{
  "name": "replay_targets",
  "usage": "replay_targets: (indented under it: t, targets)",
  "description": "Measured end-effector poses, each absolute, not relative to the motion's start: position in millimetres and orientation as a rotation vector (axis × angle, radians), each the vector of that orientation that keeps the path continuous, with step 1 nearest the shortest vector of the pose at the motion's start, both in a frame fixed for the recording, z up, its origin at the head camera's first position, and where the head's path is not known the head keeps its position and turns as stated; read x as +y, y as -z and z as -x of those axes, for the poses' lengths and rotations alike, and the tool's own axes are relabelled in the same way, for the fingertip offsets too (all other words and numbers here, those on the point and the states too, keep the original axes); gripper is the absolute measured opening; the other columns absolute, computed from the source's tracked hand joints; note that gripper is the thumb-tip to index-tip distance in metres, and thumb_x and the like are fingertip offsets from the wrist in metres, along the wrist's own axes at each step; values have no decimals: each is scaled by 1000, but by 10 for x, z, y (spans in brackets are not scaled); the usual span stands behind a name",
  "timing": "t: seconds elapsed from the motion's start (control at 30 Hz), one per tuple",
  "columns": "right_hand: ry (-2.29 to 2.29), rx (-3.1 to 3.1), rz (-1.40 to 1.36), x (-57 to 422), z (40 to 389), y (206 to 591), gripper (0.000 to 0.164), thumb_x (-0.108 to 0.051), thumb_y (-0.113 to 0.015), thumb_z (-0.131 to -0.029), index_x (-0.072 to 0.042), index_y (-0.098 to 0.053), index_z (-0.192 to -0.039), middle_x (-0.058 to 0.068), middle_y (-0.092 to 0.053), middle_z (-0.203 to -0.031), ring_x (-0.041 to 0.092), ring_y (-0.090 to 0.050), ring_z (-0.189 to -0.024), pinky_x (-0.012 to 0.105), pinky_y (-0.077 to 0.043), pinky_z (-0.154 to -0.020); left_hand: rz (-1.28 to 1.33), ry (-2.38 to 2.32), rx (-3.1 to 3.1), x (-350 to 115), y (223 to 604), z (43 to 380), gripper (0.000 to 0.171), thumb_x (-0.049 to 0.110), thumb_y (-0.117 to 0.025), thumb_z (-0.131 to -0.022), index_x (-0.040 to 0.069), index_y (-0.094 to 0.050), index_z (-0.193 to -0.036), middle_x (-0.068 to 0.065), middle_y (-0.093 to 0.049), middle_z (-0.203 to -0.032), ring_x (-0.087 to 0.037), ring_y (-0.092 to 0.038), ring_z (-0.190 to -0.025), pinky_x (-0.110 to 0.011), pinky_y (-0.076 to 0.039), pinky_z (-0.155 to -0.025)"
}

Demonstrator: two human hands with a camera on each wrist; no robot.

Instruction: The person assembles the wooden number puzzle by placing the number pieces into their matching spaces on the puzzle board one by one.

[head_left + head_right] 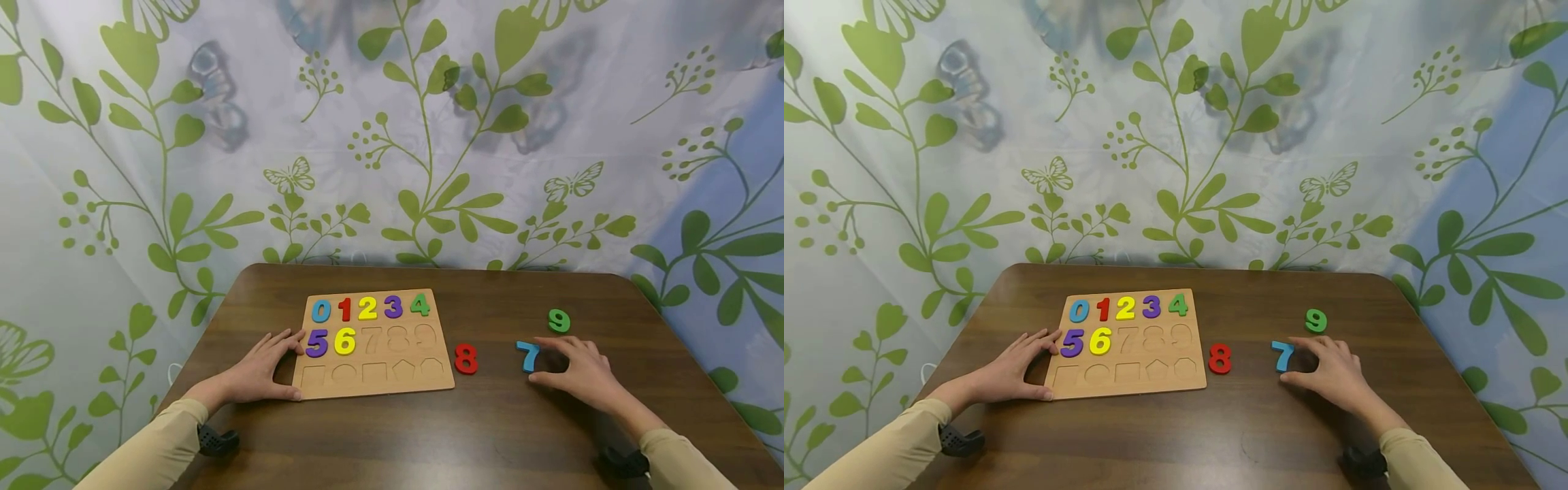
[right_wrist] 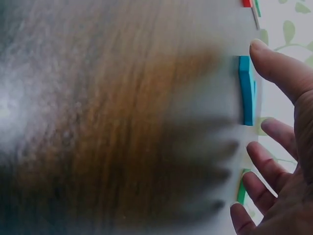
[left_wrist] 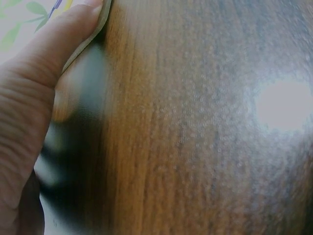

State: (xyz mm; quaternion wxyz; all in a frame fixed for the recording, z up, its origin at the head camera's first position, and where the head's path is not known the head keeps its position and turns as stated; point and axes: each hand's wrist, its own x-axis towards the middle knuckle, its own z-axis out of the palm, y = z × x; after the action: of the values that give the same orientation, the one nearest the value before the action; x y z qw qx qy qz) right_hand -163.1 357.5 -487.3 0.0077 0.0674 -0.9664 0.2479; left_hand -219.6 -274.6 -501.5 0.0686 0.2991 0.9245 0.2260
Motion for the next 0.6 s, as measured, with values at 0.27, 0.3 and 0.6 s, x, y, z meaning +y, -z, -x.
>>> replay_targets:
  t: [0.27, 0.3, 0.6]
  targets:
    - [-757, -3032, -175, 3588, 1675, 4947, 84, -66, -76, -81, -17, -56, -145, 27, -48, -143, 52, -36, -123, 69, -30, -84, -908, -671, 2795, -2745, 5032, 2202, 77, 76, -74, -74, 23, -52, -125, -11, -33, -164, -43, -21, -152, -68, -7, -118]
    - [-756, -3033, -172, 3587, 1680, 4949, 83, -67, -76, -81, -17, -56, -145, 26, -48, -143, 52, -36, -123, 69, -30, -84, -909, -672, 2794, -2745, 5031, 2202, 77, 76, -74, -74, 23, -52, -125, -11, -34, -164, -43, -21, -152, -68, -7, -118]
    - [-749, -3037, -158, 3576, 1689, 4942, 80, -64, -76, -82, -17, -58, -143, 25, -51, -138, 52, -36, -122, 68, -30, -84, -917, -679, 2793, -2746, 5018, 2194, 77, 75, -75, -75, 22, -52, -125, -11, -34, -164, -44, -21, -151, -69, -7, -118]
